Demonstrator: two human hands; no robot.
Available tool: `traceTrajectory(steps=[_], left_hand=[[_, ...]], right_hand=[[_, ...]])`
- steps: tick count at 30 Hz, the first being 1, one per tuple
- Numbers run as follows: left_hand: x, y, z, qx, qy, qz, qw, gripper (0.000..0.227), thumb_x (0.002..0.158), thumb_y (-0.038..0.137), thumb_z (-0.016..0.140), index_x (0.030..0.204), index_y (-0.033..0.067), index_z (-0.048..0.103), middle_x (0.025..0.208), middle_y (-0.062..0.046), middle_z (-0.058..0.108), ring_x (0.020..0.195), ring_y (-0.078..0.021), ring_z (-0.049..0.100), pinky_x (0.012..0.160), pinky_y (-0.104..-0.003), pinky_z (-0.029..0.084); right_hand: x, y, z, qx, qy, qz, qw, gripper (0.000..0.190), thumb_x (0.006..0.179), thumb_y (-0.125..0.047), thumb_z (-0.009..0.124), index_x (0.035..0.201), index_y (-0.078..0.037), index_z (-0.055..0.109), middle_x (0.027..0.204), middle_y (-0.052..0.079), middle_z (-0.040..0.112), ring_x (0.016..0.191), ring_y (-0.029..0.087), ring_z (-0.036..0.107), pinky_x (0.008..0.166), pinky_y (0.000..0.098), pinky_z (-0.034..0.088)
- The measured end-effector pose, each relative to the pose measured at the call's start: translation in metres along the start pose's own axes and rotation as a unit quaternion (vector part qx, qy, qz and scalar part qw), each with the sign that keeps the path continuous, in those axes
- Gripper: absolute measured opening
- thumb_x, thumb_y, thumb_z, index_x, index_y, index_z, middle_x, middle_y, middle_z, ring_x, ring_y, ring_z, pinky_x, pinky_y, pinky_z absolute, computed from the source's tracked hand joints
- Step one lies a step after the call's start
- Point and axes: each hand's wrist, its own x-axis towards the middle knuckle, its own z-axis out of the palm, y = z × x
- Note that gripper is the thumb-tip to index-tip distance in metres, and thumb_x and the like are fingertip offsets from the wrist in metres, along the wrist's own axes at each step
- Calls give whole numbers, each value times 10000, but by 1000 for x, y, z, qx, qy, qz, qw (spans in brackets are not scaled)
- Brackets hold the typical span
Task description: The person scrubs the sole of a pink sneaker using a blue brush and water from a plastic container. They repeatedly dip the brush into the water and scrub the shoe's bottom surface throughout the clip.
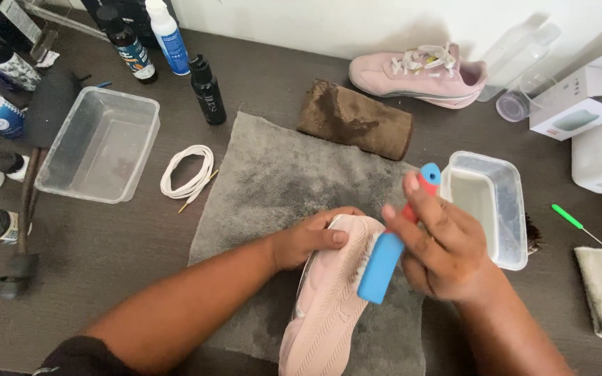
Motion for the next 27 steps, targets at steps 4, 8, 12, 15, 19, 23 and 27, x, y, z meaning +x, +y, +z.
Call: traceTrajectory(steps=[4,8,12,15,19,23,27], left_hand=[[-7,16,1,-3,-58,-59,997,602,882,420,782,1295,54,542,1087,-45,650,954,-131,647,833,-296,525],[-8,22,6,-17,-72,-61,995,597,889,415,793,1288,51,539,1087,-48,659,969,-137,664,842,-308,546],[-9,20,4,-29,-52,-80,995,590,882,379,794,1302,61,528,1057,-31,658,931,-117,659,801,-279,547],[-10,22,4,-58,-57,-83,993,552,882,351,812,1272,81,528,1070,-51,654,940,-144,664,798,-294,552],[-11,19,2,-58,-35,-81,994,615,849,379,837,1274,57,531,1043,-22,667,908,-90,652,774,-243,529],[-10,19,2,-28,-33,-77,996,584,872,377,797,1286,67,528,1039,-18,641,905,-92,637,777,-258,533],[-10,18,0,-28,-31,-73,996,599,853,384,808,1277,57,540,1021,-9,661,888,-77,645,743,-238,520]], right_hand=[[-17,3,-7,122,-100,43,986,598,1050,-365,316,1384,86,523,1536,384,341,1462,558,435,1272,647,365],[-17,7,2,96,-49,56,993,771,975,-630,440,1335,40,572,1423,345,399,1421,462,459,1261,681,362],[-50,23,6,-4,-17,34,999,804,984,-664,420,1313,42,618,1627,332,153,1571,443,207,1331,626,221],[-35,-8,20,-4,-13,41,999,750,1041,-654,314,1367,-41,599,1664,270,98,1582,409,181,1313,676,180],[-49,-16,24,29,-41,-18,999,565,1094,-645,357,1370,-249,650,1695,247,97,1605,412,93,1305,597,123],[-39,3,24,30,-6,16,999,600,1084,-555,338,1271,-97,677,1575,309,239,1524,389,278,1301,581,216],[-126,-29,32,-83,-114,8,990,659,1007,-606,286,1294,-151,666,1228,315,476,1071,626,501,1010,797,393]])
